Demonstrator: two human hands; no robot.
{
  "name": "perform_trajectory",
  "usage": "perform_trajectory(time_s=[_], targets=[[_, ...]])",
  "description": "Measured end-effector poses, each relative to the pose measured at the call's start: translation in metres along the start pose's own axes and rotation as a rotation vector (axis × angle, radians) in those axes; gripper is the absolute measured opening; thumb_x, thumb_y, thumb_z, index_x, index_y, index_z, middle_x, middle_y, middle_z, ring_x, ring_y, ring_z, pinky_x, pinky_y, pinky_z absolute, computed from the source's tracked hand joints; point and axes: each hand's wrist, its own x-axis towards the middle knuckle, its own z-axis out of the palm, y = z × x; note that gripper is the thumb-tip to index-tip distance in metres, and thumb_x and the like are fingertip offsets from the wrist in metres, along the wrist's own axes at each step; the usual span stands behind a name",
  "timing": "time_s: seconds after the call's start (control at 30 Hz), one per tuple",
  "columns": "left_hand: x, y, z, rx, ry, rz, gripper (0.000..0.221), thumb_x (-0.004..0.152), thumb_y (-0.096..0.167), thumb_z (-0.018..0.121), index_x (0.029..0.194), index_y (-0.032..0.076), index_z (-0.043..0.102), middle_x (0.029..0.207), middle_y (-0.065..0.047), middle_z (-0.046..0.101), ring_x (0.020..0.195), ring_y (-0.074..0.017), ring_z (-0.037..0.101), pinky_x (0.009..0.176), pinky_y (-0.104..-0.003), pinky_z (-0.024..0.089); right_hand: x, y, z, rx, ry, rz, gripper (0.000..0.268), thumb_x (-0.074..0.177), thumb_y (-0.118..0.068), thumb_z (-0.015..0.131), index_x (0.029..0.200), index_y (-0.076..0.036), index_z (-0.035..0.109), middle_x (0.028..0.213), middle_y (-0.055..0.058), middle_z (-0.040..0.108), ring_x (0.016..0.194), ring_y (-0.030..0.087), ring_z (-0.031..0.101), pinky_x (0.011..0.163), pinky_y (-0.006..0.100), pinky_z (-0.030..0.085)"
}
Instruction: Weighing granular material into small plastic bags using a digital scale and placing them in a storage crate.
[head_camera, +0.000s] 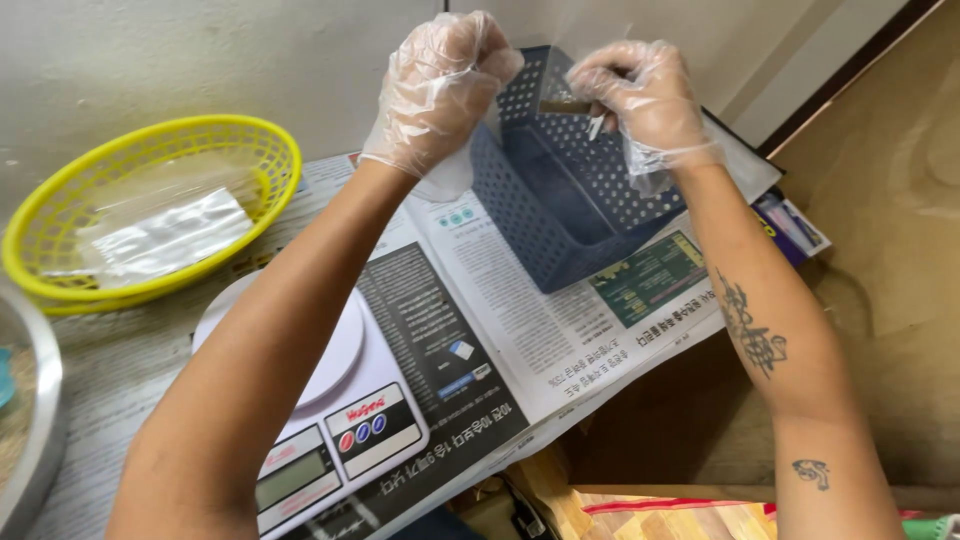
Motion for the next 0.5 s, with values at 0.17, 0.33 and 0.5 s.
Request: perform_trajectory(time_s=[0.17,0.33,0.5], targets=[[0.010,0.001,0.015,-0.040,-0.215,0.109,0.039,0.087,0.034,0.078,0.118,0.018,0.060,0.116,-0.007,0.058,0.102,-0.0336,0.050,0.081,-0.049,0.040,0.008,0.015,-0.005,-0.148,-0.097,-0.018,0.008,0.099,-0.017,0.077,0.101,-0.009,0.078,0.094,0.003,0.075,0.072,0.011,0.064,0.060,0.023,0.050],[0.024,-0.014,0.041,-0.018,-0.194,0.250,0.020,0.090,0.030,0.074,0.102,0.016,0.070,0.098,-0.007,0.060,0.088,-0.0353,0.055,0.082,-0.049,0.037,0.012,0.014,0.006,-0.172,-0.119,0.020,0.008,0.088,-0.004,0.078,0.091,-0.012,0.077,0.085,-0.002,0.074,0.079,0.009,0.067,0.074,0.025,0.056],[0.028,-0.021,0.051,0.108,-0.236,0.181,0.010,0.077,0.021,0.078,0.070,0.018,0.072,0.073,-0.001,0.066,0.062,-0.0240,0.060,0.052,-0.044,0.043,0.009,0.011,0.016,-0.044,-0.168,-0.081,0.023,0.086,-0.013,0.090,0.079,-0.005,0.070,0.078,0.007,0.072,0.072,0.015,0.072,0.069,0.027,0.064]])
